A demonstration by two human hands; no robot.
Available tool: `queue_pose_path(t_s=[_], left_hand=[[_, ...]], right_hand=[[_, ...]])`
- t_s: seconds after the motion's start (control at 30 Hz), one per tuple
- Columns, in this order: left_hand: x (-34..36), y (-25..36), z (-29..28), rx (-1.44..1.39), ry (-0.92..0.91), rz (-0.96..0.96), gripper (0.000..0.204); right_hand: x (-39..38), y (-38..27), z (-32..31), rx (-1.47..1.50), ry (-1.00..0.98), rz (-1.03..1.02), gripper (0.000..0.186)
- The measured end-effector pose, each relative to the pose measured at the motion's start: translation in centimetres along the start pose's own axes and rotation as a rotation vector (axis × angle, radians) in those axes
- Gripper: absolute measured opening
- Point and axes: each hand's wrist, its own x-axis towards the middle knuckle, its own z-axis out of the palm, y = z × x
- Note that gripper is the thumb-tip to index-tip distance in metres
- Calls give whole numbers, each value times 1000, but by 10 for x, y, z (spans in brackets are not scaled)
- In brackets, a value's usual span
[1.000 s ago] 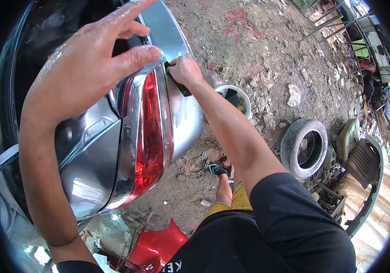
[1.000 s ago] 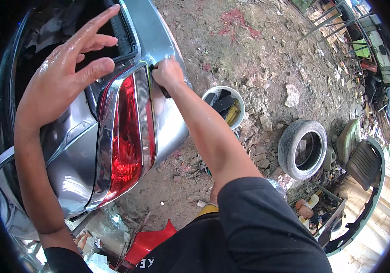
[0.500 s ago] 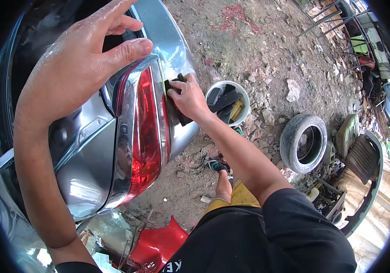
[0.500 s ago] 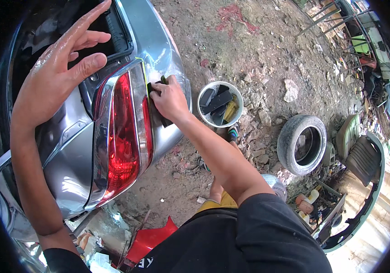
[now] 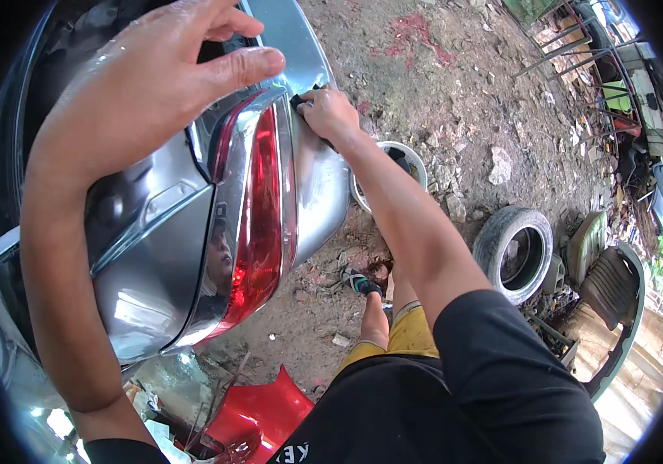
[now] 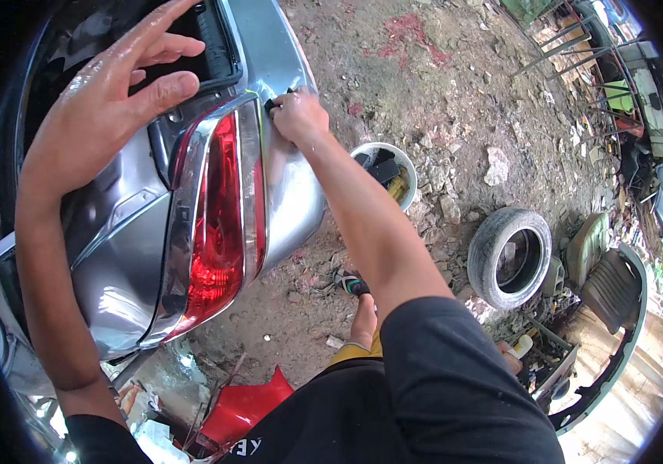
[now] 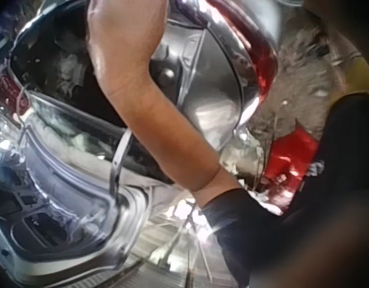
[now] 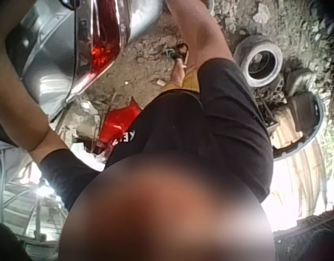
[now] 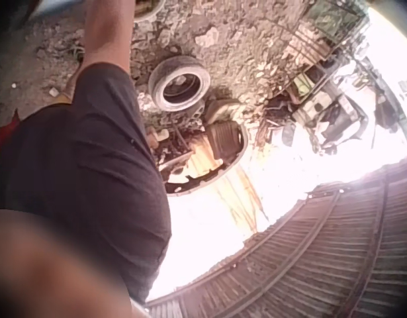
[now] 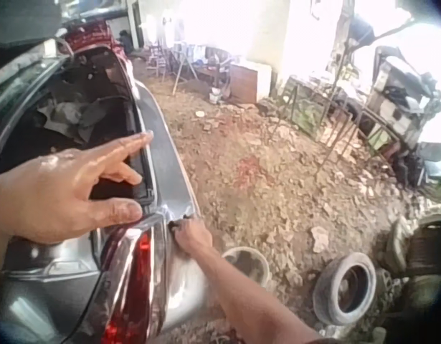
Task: Wet sanding a car bumper to prepare the surface for repair or painting.
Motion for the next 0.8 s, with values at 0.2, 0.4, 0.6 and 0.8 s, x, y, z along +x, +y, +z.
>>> queue_pose_path(t_s=[0.2, 0.4, 0.6, 0.8], left_hand=[[-13, -40, 10, -16, 114, -31, 67], [8, -23, -1, 86, 104, 86, 66], [-11, -3, -13, 482, -19, 7, 89], [10, -6, -24, 457, -64, 21, 88]], right_hand=[[-82, 13, 38, 48, 126, -252, 34], [20, 13, -1, -207, -7, -215, 36], [-77, 25, 34, 61, 88, -436, 37], [8, 24, -2, -98, 18, -381, 33]])
